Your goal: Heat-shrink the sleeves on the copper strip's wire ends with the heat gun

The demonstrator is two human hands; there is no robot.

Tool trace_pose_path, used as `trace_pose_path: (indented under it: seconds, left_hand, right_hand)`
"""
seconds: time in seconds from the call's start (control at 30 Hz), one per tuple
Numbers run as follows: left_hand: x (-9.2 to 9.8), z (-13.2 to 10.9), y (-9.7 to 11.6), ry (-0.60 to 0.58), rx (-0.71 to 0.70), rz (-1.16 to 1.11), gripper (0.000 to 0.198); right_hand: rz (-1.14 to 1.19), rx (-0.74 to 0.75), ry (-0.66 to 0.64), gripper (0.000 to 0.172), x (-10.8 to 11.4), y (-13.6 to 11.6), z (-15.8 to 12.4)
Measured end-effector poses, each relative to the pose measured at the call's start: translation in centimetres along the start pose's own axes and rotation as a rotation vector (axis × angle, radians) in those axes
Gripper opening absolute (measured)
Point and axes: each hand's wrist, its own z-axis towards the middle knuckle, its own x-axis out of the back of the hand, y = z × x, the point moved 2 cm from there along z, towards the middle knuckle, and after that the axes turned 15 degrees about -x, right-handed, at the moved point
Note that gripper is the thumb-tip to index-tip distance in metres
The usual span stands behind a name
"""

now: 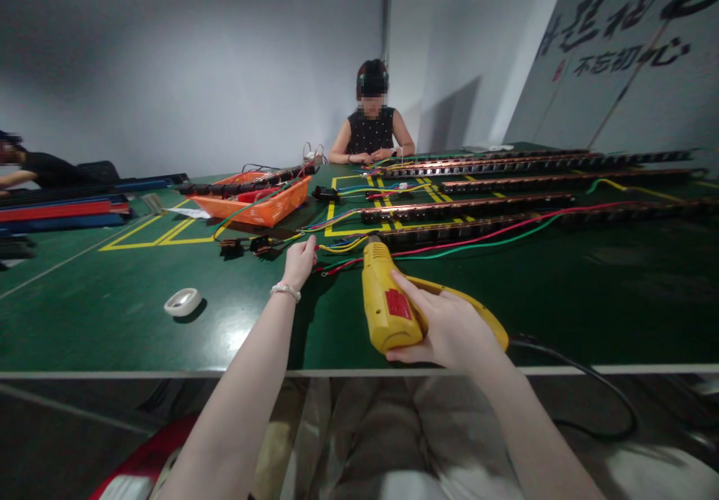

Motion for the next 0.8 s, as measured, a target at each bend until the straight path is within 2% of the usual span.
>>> trace_pose_path:
  seconds: [0.57, 0.8]
  left_hand:
    - [-0.4, 0.1, -0.1, -0.041, 0.0, -0.011, 0.055]
    - [-0.8, 0.2, -0.7, -0.047, -0.005, -0.031, 0.056]
  right_hand:
    - [-0.087, 0.024, 0.099, 0.11, 0.0, -0.2, -0.4]
    - [-0.089, 0.041, 0.127, 0.105, -0.4, -1.6, -0.7]
